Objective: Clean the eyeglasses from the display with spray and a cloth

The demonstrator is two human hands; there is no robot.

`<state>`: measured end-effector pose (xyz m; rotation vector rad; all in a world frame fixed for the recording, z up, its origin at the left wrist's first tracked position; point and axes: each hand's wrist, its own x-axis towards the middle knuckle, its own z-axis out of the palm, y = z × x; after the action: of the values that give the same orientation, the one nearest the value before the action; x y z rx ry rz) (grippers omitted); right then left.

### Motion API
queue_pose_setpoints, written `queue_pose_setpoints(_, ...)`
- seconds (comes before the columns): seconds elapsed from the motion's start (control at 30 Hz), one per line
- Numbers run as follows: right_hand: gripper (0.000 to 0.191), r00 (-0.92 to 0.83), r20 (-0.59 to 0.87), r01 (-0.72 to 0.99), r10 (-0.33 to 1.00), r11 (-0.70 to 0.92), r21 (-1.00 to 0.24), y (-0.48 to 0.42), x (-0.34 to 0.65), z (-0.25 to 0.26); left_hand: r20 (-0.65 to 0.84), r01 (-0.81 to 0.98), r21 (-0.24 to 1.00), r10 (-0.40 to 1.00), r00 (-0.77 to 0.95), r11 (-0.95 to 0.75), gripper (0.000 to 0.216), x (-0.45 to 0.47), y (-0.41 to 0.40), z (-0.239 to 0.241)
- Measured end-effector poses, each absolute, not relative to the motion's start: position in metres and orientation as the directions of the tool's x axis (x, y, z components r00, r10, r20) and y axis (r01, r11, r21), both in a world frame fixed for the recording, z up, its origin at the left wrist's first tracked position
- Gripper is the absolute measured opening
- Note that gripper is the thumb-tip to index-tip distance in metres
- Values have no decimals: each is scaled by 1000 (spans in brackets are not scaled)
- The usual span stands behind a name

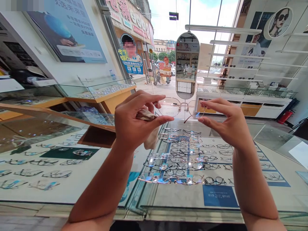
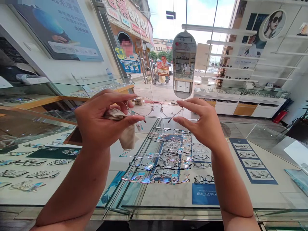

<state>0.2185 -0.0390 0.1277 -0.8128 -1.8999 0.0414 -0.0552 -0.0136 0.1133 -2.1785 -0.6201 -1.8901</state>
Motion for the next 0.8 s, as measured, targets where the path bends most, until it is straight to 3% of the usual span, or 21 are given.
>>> queue_pose_setpoints(0.4, 36, -259, 823, 562, 506, 771, -298, -40, 224, 131, 975, 446, 95, 174, 139, -890, 39, -49, -17, 114)
queue_pose_setpoints(0.67, 36, -241, 827, 558, 508, 770, -310, -43, 222, 131, 981, 436, 75, 144, 127, -897, 44, -52, -12, 113)
queue_pose_setpoints(0.8, 36, -190, 872, 568, 451, 775, -277, -48, 216, 130, 969, 356, 183, 228, 90, -916, 44, -56, 2, 109)
